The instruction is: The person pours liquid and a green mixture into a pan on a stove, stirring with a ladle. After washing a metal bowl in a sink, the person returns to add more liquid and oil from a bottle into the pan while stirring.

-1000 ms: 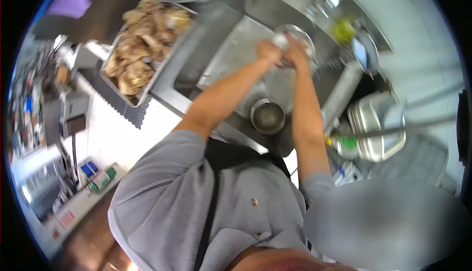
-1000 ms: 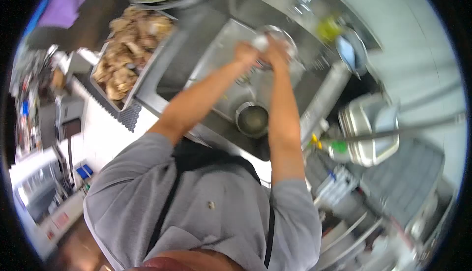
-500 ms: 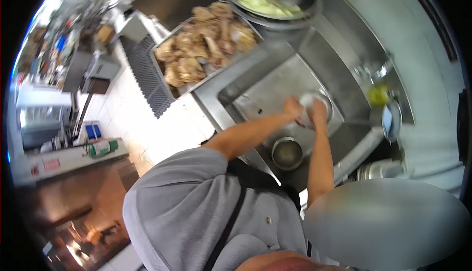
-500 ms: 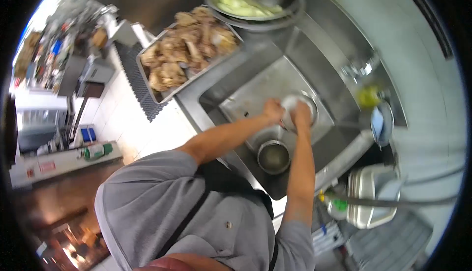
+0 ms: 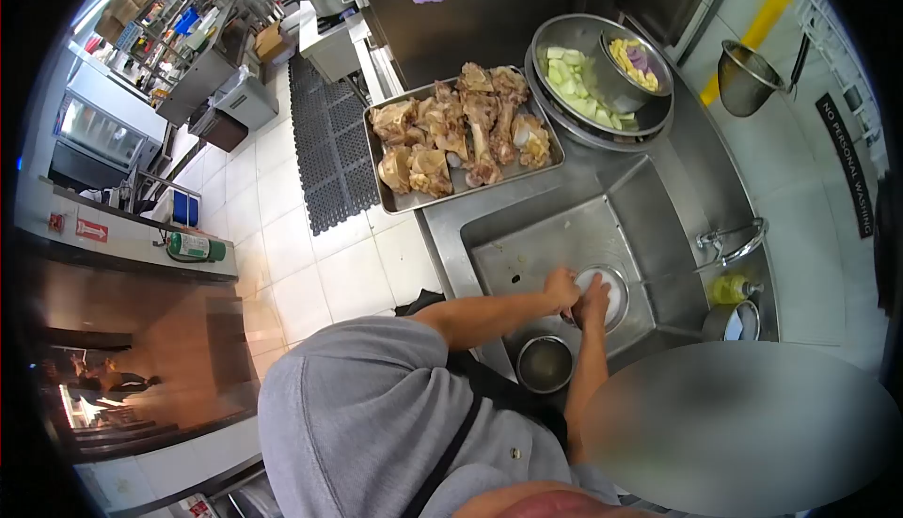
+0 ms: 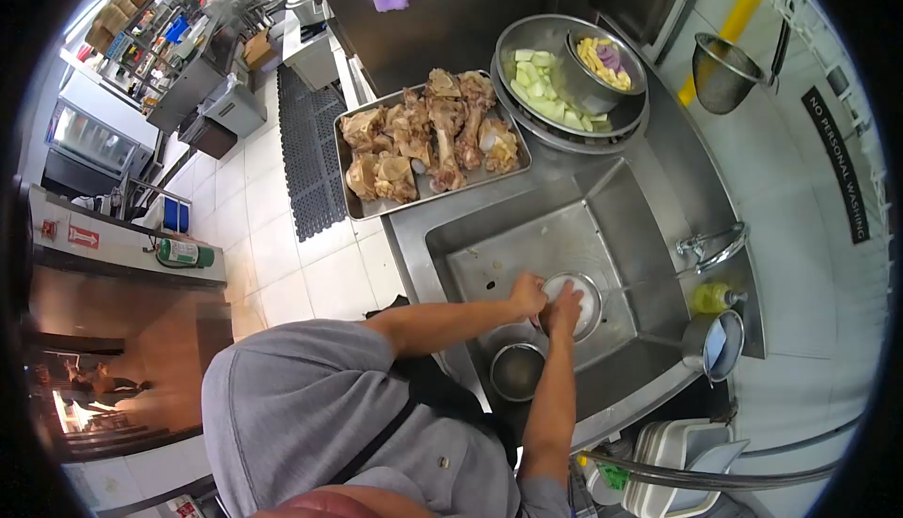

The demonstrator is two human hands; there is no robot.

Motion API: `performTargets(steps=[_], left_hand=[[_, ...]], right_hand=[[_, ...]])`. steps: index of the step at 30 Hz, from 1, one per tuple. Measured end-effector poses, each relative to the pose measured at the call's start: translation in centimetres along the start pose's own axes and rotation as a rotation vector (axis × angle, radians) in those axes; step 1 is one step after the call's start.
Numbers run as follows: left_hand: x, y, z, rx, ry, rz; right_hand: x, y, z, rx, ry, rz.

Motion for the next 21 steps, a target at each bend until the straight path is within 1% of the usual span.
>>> performTargets(steps=[1, 3, 4, 5, 7, 8, 10, 11, 13, 14, 16, 17, 18, 20, 21], left_hand=[[0.0, 0.1, -0.1, 0.022, 0.011, -0.018], [-0.1, 0.5, 0.1, 0.0, 0.021, -0.063], [-0.2, 0.9, 0.2, -0.033, 0.033, -0.106], [-0.3, 0.7, 0.1, -0.025, 0.03, -0.107], [-0.5, 0.4, -0.1, -0.054, 0.03, -0.051], [-0.5, 0.8, 0.3, -0.049, 0.025, -0.054], [-0.3, 1.3, 1.3, -0.033, 0.052, -0.047], [-0.2, 1.2, 1.6, -0.026, 0.045, -0.05], [0.0, 1.1, 1.9, 0.0, 0.054, -0.014], [0.0, 0.7, 1.9, 0.005, 0.053, -0.017], [0.4, 0.1, 1.7, -0.01, 0.082, 0.037], [0.6, -0.3, 1.6, -0.008, 0.084, 0.034], [0.6, -0.4, 1.3, 0.007, 0.098, 0.039], [0.3, -0.5, 0.8, 0.023, 0.111, 0.052], [0.2, -0.6, 0.8, 0.033, 0.098, 0.045]], right_hand=[[0.1, 0.3, 0.0, 0.026, -0.011, 0.064], [0.2, 0.9, -0.5, -0.093, -0.028, -0.117], [0.1, 1.1, -0.5, -0.107, -0.085, -0.13], [0.9, 0.2, 0.1, -0.115, -0.09, -0.131], [1.3, -1.5, 1.2, -0.259, -0.194, -0.169], [0.4, -1.6, 1.4, -0.266, -0.195, -0.171], [-1.2, -2.1, 1.5, -0.122, 0.043, -0.142], [-1.9, -1.6, 1.3, -0.132, 0.041, -0.144], [-2.9, -1.2, 0.8, -0.133, 0.124, -0.131], [-1.9, -1.9, 1.5, -0.136, 0.12, -0.134], [0.1, -3.3, 2.7, 0.133, -0.049, -0.033], [0.4, -4.1, 3.0, 0.201, -0.087, -0.009], [-0.3, -3.1, 2.1, 0.268, -0.127, 0.017], [-1.8, 0.3, 0.6, 0.0, -0.02, -0.184], [-1.4, -0.8, 1.4, 0.001, -0.028, -0.181]])
Point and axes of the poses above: each hand's wrist, its own z-axis towards the middle knuckle, its own x-axis out of the palm, y = z × x, the point moved 3 cm from there along z, towards the middle knuckle, and after that the axes turned 6 degrees about y, right-handed, at the moved point
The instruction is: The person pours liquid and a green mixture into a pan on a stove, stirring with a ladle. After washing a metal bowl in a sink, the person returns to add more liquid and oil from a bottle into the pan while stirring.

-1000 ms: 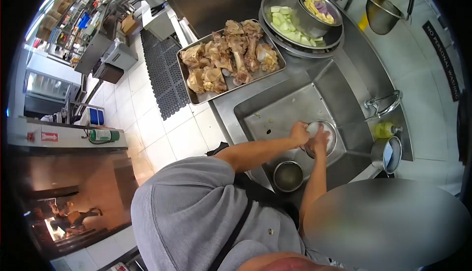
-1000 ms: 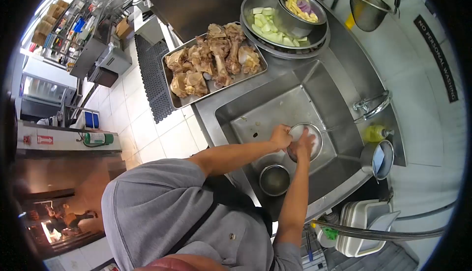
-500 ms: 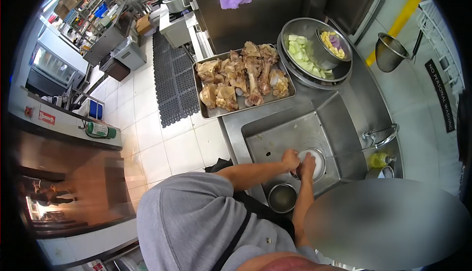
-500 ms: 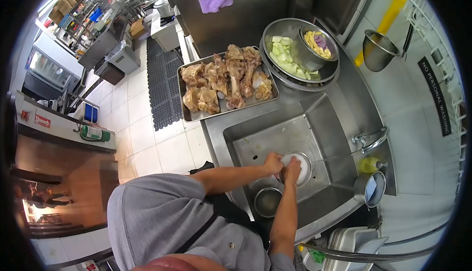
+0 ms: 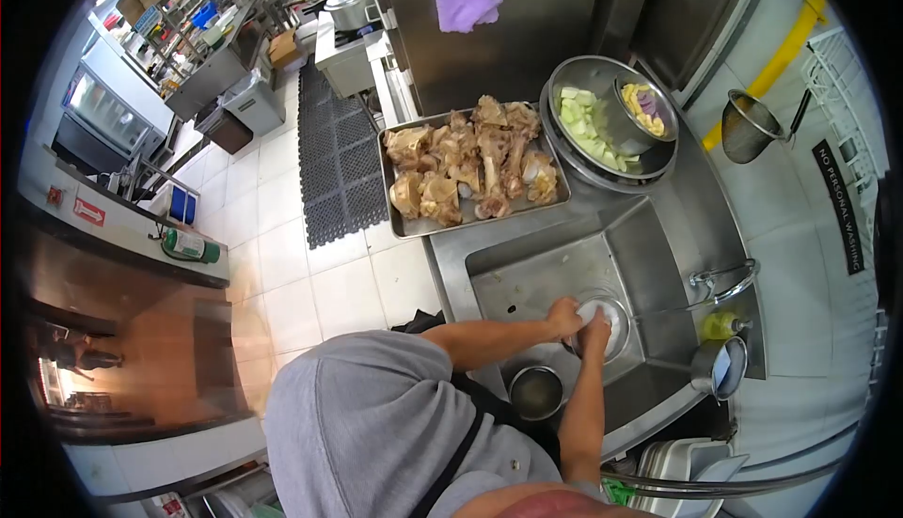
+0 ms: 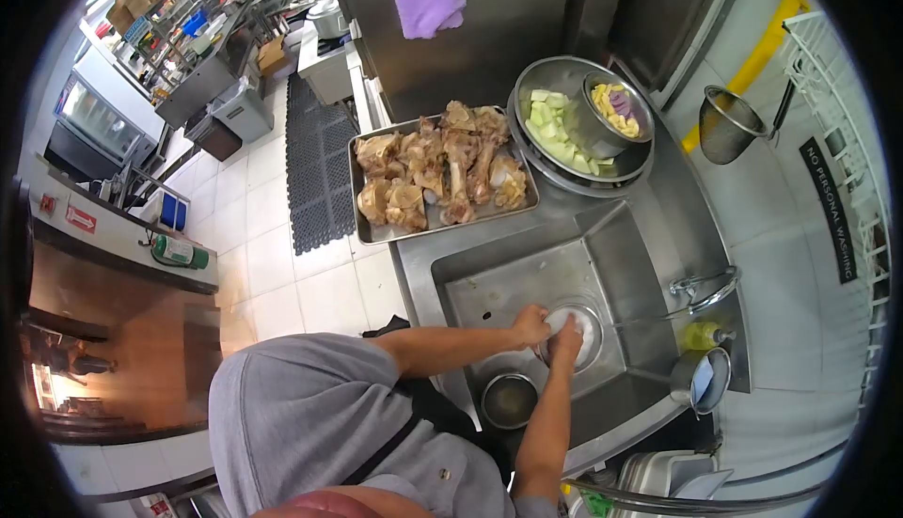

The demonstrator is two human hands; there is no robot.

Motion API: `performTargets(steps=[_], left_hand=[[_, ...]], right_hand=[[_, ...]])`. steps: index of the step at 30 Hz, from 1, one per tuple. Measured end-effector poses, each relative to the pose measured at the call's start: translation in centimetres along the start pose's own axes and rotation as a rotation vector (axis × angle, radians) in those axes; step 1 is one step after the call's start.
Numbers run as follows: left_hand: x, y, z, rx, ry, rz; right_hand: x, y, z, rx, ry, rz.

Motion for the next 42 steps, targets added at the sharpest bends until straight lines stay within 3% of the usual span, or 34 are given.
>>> performTargets(steps=[3, 6, 9, 12, 14, 19, 22, 24, 28, 30, 31, 33, 35, 36, 37, 39, 40, 42], left_hand=[[0.0, 1.2, 1.3, -0.003, -0.008, 0.013], [-0.1, 3.2, 3.3, -0.003, 0.012, -0.016], [0.0, 1.7, 2.1, 0.026, 0.027, -0.015], [-0.6, 1.0, 1.1, 0.047, -0.006, 0.02], [-0.6, 0.5, 1.7, 0.072, -0.021, -0.002], [-1.4, 0.0, 0.6, 0.127, 0.006, 0.021], [-1.1, 0.9, 1.7, 0.09, 0.022, -0.058], [-0.7, 0.5, 1.9, 0.086, 0.019, -0.053], [-1.0, -0.9, 0.8, 0.042, -0.004, -0.015], [-1.6, -0.5, 1.7, 0.038, -0.03, -0.014], [-1.3, 0.3, 1.6, 0.017, -0.044, -0.014], [-1.6, 0.2, 1.5, 0.073, -0.08, 0.112], [-2.2, 1.0, 2.3, 0.014, -0.034, 0.058], [-2.5, 1.4, 2.7, 0.08, -0.08, 0.085], [-3.0, -0.6, 1.4, 0.037, 0.024, 0.103], [-2.2, -0.2, 1.5, 0.081, 0.057, -0.147], [-2.1, 0.2, 2.3, 0.133, 0.06, -0.063], [-1.9, -0.5, 2.0, 0.126, 0.041, -0.073]], right_hand=[[1.2, -1.7, 2.1, -0.171, -0.003, -0.115], [-2.7, 1.4, -1.8, -0.116, 0.074, 0.016], [-4.2, 4.9, -4.4, 0.01, -0.159, -0.155], [-2.4, 4.2, -3.1, 0.072, -0.229, -0.144], [0.1, 2.2, -0.2, -0.11, -0.214, -0.133], [2.0, -2.2, 3.4, -0.123, -0.002, -0.133], [0.1, -1.9, 1.8, -0.074, 0.074, 0.025], [-5.5, 5.5, -4.1, 0.013, -0.004, -0.213], [-3.1, 3.8, -1.4, 0.125, 0.014, 0.016], [-0.1, 2.3, 1.9, 0.101, -0.028, 0.017], [2.7, 0.1, 4.2, -0.132, -0.161, -0.097], [7.0, -3.1, 4.9, -0.32, -0.23, -0.176], [1.7, 0.1, 2.3, -0.279, -0.146, -0.151], [0.3, 0.9, 1.3, -0.304, -0.196, -0.094], [0.0, 0.3, 0.4, -0.322, -0.232, -0.043], [-1.7, 0.5, 0.4, -0.187, -0.032, 0.0], [-3.1, 1.0, -0.4, -0.237, 0.007, 0.151], [-4.2, 3.5, -2.6, -0.201, -0.161, -0.027]])
Point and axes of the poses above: each hand's wrist, its own z-axis towards the middle knuckle, its own x-axis out of the palm, y = z × x, the point moved 3 cm from there along z, towards the middle knuckle, and after that the axes turned 6 degrees about y, right-handed, at the moved point
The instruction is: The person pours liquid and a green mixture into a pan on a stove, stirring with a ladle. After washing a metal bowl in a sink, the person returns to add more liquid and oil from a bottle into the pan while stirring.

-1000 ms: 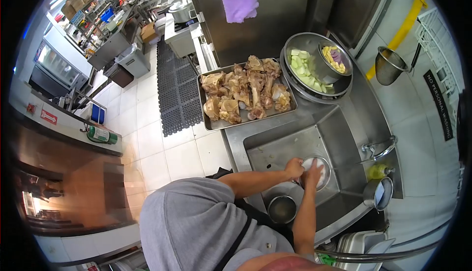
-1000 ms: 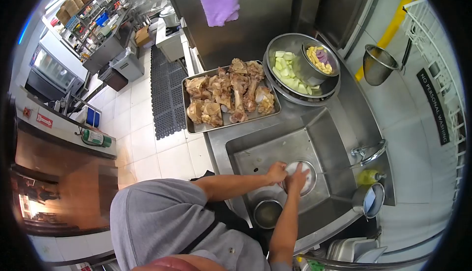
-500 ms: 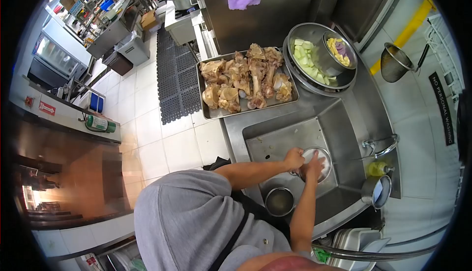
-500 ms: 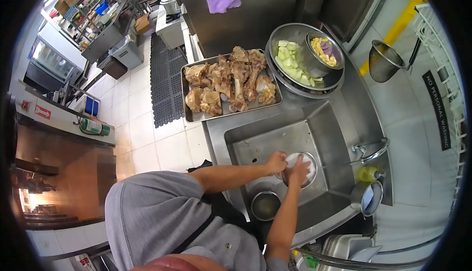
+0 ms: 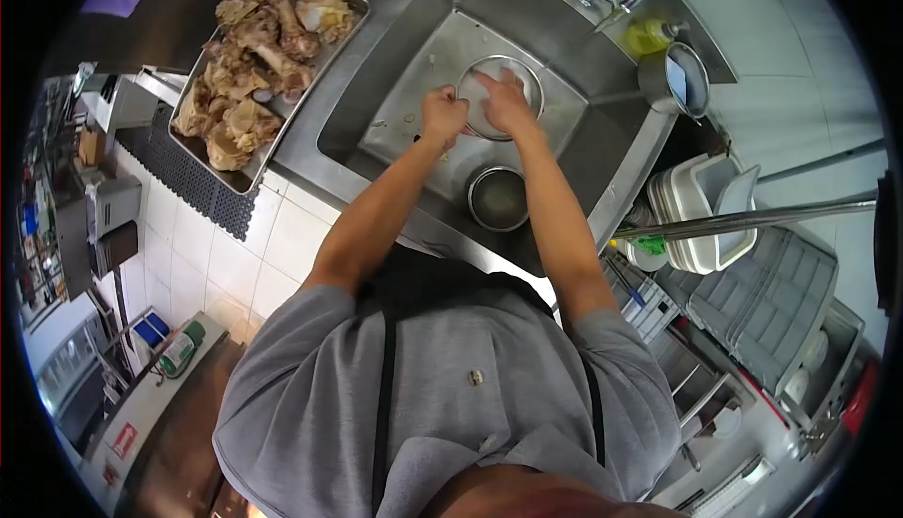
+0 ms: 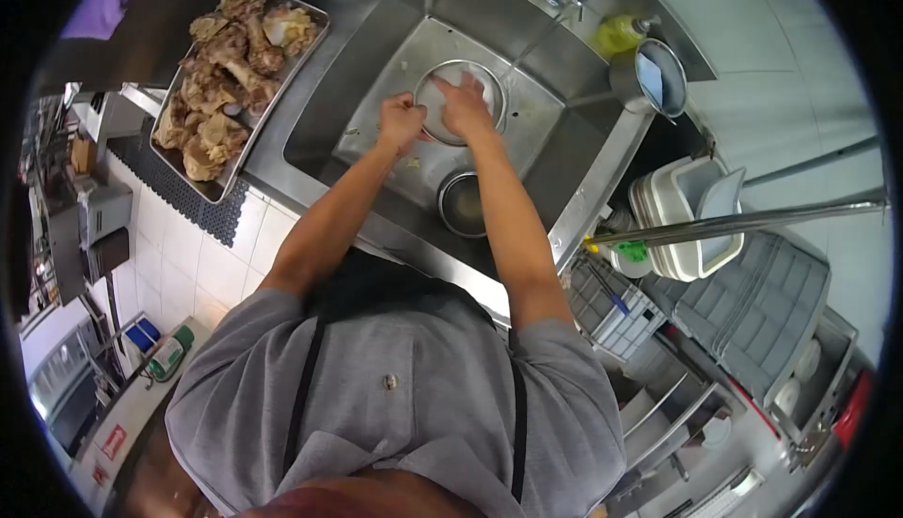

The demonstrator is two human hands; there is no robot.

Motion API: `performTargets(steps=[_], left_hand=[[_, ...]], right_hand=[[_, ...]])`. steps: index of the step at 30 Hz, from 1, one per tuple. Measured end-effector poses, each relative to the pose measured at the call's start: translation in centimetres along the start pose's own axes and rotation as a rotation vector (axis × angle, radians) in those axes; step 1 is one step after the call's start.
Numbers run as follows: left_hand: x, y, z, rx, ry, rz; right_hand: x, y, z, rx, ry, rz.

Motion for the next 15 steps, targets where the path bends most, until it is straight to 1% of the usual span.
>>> performTargets(steps=[1, 3, 6, 7, 8, 10, 12, 14, 15], left_hand=[[0.2, -0.7, -0.2, -0.008, 0.012, 0.003], [0.5, -1.8, -0.6, -0.018, -0.002, 0.009], [0.5, -1.6, -0.5, -0.034, 0.019, -0.069], [0.8, -1.5, -0.1, -0.029, 0.031, -0.07], [0.8, -1.2, 0.1, -0.037, -0.002, -0.079], [0.6, -0.2, -0.2, -0.062, -0.039, -0.091], [0.1, -0.1, 0.2, -0.109, -0.013, -0.002], [-0.1, -0.1, -0.1, -0.117, -0.016, -0.027], [-0.1, -0.2, -0.1, -0.113, -0.016, -0.05]], right_hand=[[-0.6, 1.2, 0.1, 0.015, 0.001, 0.002], [-0.9, 1.7, 0.4, 0.292, 0.112, -0.059], [0.8, 0.4, 1.9, 0.258, 0.085, 0.001], [1.4, 0.2, 2.4, 0.207, 0.095, -0.074], [1.7, -0.5, 3.0, 0.214, 0.087, -0.078], [2.3, -0.8, 3.1, 0.094, 0.067, -0.049], [1.9, -1.5, 2.3, 0.058, 0.067, -0.1], [-0.5, -1.1, 0.8, 0.128, 0.174, 0.14], [-0.4, -1.8, 0.7, 0.185, 0.129, 0.204]])
Point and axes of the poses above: each hand's wrist, its own z-axis towards the middle knuckle, its own x-axis out of the palm, y = z × x, the point moved 3 cm from there along z, towards the middle knuckle, and after that the axes turned 6 degrees about y, right-handed, at the moved point
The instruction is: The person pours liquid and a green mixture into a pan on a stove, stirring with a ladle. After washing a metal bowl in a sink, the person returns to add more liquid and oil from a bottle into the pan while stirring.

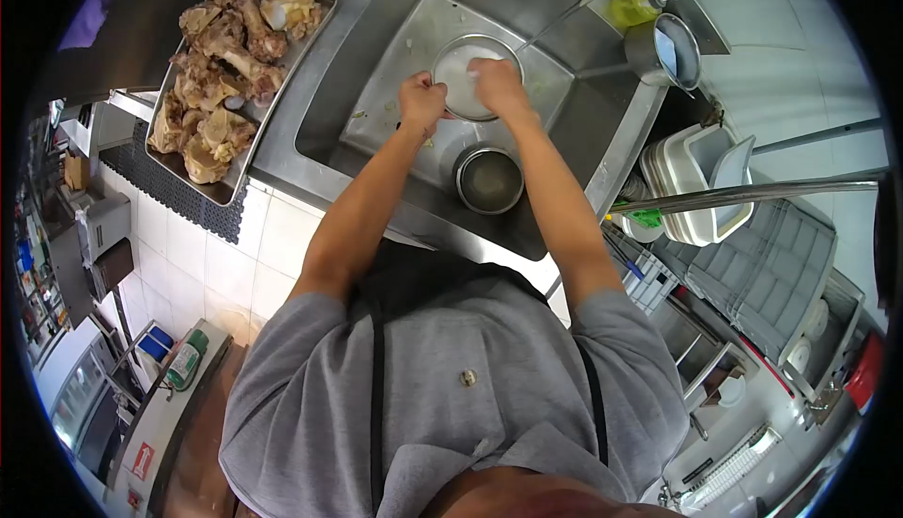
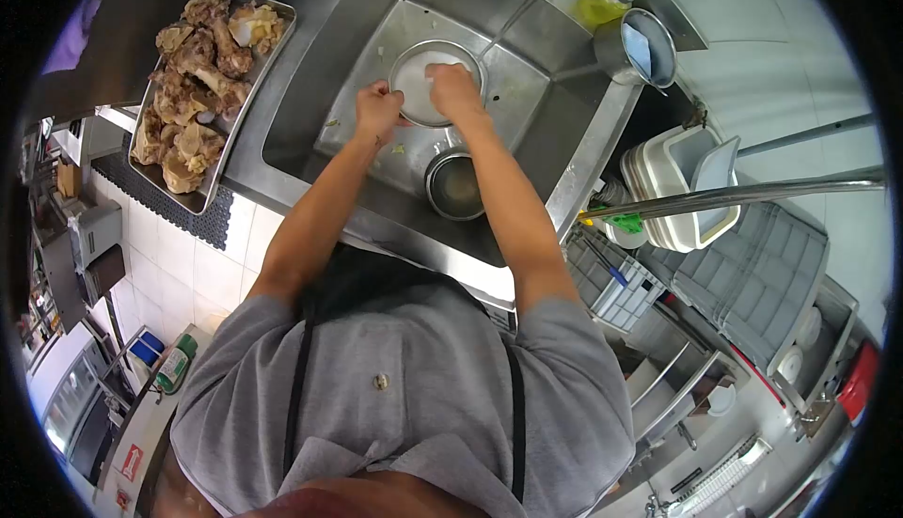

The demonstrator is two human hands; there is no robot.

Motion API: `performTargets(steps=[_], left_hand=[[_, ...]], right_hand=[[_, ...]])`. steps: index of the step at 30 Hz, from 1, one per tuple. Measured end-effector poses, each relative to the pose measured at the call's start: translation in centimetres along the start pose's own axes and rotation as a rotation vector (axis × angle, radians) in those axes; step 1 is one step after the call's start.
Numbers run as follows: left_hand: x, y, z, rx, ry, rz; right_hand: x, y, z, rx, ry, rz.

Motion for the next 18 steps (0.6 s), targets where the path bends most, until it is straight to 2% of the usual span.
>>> performTargets(steps=[4, 6, 9, 15, 18], left_hand=[[0.4, 1.0, 0.7, 0.012, 0.011, 0.075], [0.9, -0.2, 0.5, 0.047, -0.024, -0.005], [0.8, 0.2, 0.9, 0.066, -0.01, 0.017], [-0.3, 2.2, 1.3, 0.027, -0.051, 0.04], [0.0, 1.8, 0.6, 0.025, -0.031, 0.002]], right_hand=[[-0.7, 0.1, -0.3, -0.105, -0.036, 0.03], [0.1, 1.9, -0.7, 0.059, -0.089, -0.344], [0.7, 2.5, 0.5, 0.123, -0.031, -0.273], [4.3, 1.1, 2.5, 0.015, -0.042, -0.263], [5.9, -0.2, 2.7, -0.065, -0.04, -0.367]])
Point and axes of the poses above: each hand's wrist, its own z-axis towards the middle knuckle, its own x-axis out of the palm, y = z × x, the point moved 3 cm from there along z, towards the middle knuckle, and after that the axes turned 6 degrees about y, right-handed, at the moved point
